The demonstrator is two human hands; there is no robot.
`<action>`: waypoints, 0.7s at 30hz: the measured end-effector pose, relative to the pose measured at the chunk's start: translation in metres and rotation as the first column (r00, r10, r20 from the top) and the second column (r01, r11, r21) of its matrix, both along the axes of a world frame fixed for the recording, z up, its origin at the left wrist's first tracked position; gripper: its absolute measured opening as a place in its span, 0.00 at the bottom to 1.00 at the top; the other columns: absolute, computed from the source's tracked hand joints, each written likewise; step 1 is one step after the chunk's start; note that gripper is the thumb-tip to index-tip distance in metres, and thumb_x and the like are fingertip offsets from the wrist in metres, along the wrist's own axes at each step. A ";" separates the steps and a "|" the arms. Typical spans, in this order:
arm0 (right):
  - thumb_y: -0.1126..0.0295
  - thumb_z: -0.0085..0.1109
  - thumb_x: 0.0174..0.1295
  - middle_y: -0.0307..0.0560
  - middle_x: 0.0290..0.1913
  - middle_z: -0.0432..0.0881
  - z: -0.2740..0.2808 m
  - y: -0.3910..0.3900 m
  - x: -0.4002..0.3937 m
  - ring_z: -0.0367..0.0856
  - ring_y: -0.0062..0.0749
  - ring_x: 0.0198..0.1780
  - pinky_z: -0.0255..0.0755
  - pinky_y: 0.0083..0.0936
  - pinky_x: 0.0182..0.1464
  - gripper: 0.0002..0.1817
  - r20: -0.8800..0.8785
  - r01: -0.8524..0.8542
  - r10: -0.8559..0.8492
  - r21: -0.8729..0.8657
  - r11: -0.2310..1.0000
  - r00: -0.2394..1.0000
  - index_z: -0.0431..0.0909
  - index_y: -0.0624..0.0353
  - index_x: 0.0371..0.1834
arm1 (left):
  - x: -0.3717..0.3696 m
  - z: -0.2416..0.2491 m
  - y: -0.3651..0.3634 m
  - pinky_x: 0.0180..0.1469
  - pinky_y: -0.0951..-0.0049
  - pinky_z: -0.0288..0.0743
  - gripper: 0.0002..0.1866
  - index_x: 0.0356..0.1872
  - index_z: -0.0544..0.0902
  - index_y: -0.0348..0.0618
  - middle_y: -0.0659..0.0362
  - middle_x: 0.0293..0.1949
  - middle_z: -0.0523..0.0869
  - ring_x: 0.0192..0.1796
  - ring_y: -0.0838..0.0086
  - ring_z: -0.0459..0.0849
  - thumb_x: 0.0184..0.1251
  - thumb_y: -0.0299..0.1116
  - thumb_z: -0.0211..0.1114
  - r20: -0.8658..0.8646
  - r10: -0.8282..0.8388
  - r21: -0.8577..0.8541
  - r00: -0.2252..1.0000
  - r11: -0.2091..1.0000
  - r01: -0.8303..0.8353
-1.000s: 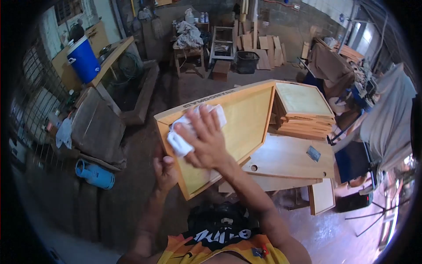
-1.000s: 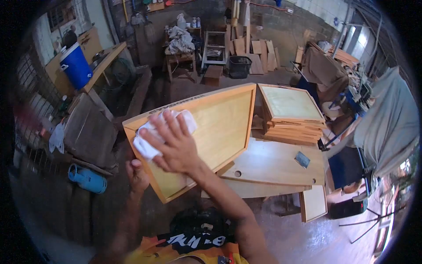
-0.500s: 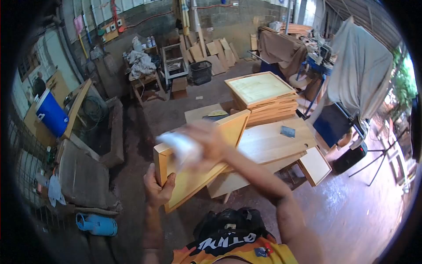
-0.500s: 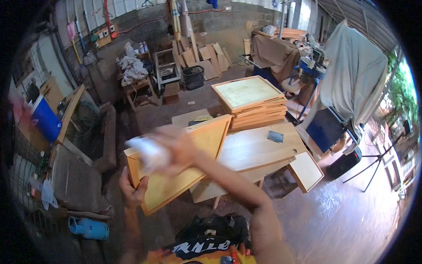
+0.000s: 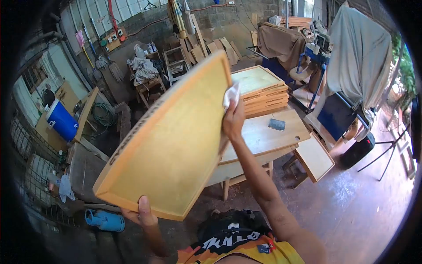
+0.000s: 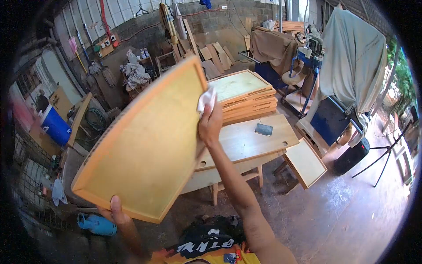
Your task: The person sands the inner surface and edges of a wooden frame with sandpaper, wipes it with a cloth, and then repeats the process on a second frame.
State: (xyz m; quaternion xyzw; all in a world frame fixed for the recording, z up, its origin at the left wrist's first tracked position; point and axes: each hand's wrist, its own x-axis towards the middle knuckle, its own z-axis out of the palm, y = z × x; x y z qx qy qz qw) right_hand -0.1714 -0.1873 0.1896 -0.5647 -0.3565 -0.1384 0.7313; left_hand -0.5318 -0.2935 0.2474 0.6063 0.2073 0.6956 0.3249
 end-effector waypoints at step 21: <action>0.64 0.54 0.61 0.61 0.59 0.76 0.144 -0.115 -0.040 0.73 0.57 0.62 0.63 0.50 0.66 0.23 0.745 -0.447 0.206 0.137 0.884 0.635 0.76 0.59 0.60 | 0.103 0.077 -0.044 0.52 0.71 0.75 0.24 0.60 0.69 0.31 0.53 0.48 0.81 0.48 0.72 0.81 0.65 0.26 0.65 -0.604 0.009 0.078 0.797 0.996 0.048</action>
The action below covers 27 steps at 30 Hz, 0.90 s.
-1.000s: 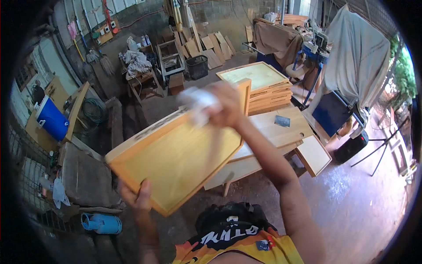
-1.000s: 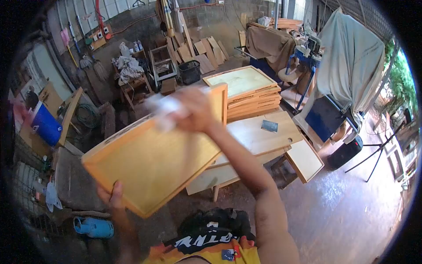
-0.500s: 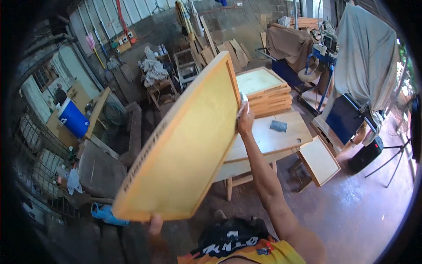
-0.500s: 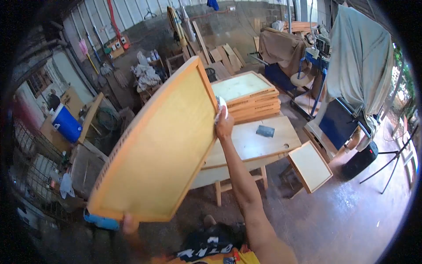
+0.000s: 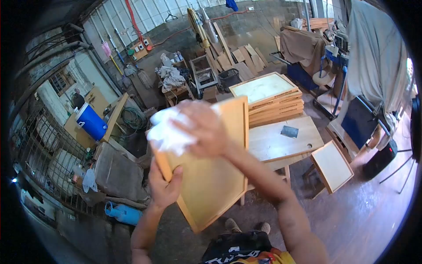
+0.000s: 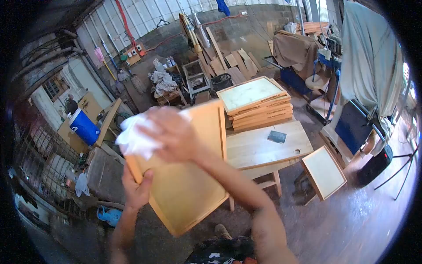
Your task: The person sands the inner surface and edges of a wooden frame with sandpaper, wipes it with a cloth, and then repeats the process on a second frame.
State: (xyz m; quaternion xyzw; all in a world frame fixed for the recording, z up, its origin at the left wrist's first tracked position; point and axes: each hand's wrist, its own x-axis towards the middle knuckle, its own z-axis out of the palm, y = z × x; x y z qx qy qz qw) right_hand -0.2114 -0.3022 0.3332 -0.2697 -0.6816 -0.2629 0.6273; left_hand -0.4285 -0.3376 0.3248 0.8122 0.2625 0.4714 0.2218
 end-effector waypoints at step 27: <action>0.59 0.50 0.75 0.39 0.39 0.82 -0.281 0.102 -0.118 0.78 0.24 0.36 0.73 0.25 0.37 0.19 -0.943 -0.458 -0.087 0.074 0.886 -0.321 0.76 0.65 0.53 | -0.234 -0.089 0.156 0.51 0.67 0.77 0.19 0.55 0.75 0.29 0.49 0.48 0.83 0.47 0.68 0.82 0.66 0.27 0.64 0.709 0.195 -0.162 0.678 0.980 -0.112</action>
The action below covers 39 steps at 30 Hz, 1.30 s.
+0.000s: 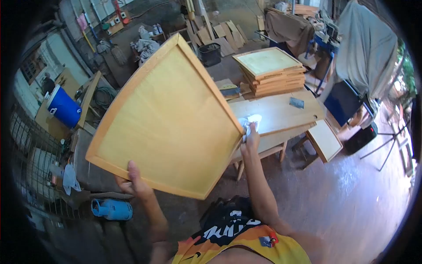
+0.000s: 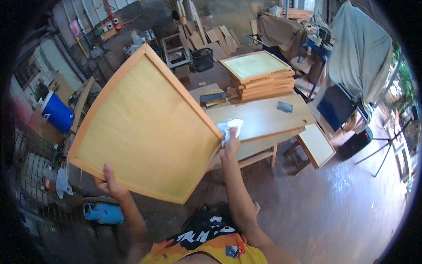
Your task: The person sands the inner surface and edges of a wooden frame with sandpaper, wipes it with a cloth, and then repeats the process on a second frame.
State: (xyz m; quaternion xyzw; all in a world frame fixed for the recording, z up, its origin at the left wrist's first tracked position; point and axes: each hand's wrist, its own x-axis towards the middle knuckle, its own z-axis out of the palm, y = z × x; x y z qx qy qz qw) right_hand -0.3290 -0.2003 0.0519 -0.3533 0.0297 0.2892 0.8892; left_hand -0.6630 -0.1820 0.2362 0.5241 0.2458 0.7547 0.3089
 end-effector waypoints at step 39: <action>0.78 0.48 0.70 0.63 0.58 0.75 0.167 -0.183 0.203 0.76 0.48 0.57 0.65 0.34 0.63 0.26 0.910 0.504 -0.080 -0.151 0.850 0.408 0.61 0.69 0.71 | 0.196 -0.024 -0.105 0.60 0.56 0.77 0.27 0.63 0.70 0.35 0.49 0.56 0.79 0.58 0.60 0.80 0.68 0.39 0.59 0.401 -0.391 -0.330 0.828 0.782 0.529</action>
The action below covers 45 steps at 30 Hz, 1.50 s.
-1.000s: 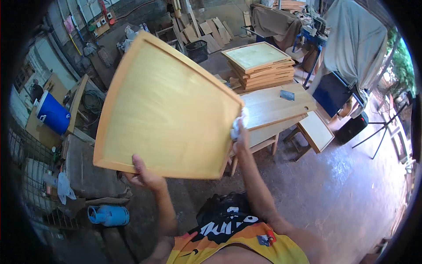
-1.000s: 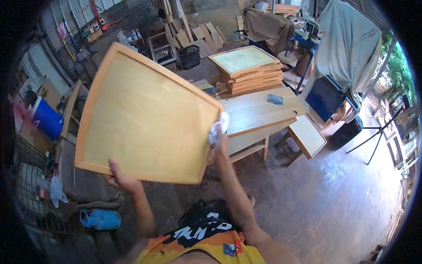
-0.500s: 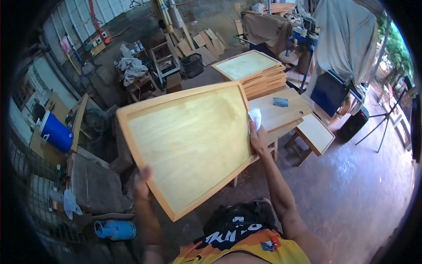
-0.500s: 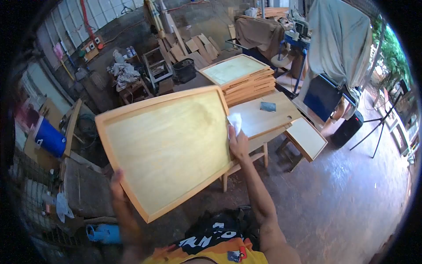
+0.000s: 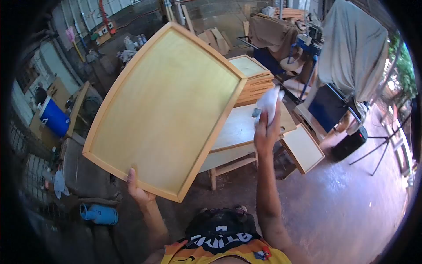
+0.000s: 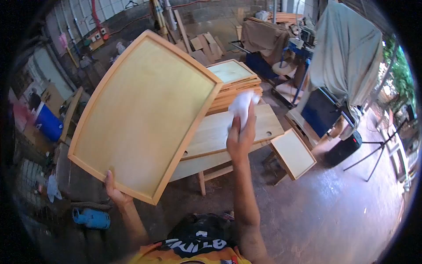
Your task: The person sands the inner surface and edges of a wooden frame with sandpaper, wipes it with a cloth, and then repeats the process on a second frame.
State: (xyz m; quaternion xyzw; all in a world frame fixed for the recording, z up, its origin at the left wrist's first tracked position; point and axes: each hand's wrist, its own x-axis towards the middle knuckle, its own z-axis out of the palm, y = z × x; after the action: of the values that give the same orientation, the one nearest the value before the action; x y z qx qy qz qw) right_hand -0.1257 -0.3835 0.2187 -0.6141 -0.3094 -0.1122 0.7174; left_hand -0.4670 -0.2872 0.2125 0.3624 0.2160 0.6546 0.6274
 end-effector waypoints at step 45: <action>0.64 0.53 0.66 0.68 0.75 0.56 0.038 0.184 -0.224 0.49 0.62 0.78 0.44 0.56 0.75 0.28 0.724 -0.647 0.625 -0.331 0.687 0.293 0.66 0.53 0.70 | -0.059 -0.005 0.101 0.58 0.58 0.74 0.41 0.61 0.68 0.27 0.44 0.55 0.78 0.56 0.60 0.80 0.58 0.51 0.72 -0.190 0.402 0.496 0.896 0.826 -0.266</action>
State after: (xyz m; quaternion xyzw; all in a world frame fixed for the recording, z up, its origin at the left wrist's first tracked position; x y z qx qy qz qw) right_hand -0.3500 -0.1999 0.2569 -0.3123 -0.8088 -0.0832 0.4914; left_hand -0.5256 -0.1860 0.2074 0.5466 0.2047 0.7277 0.3602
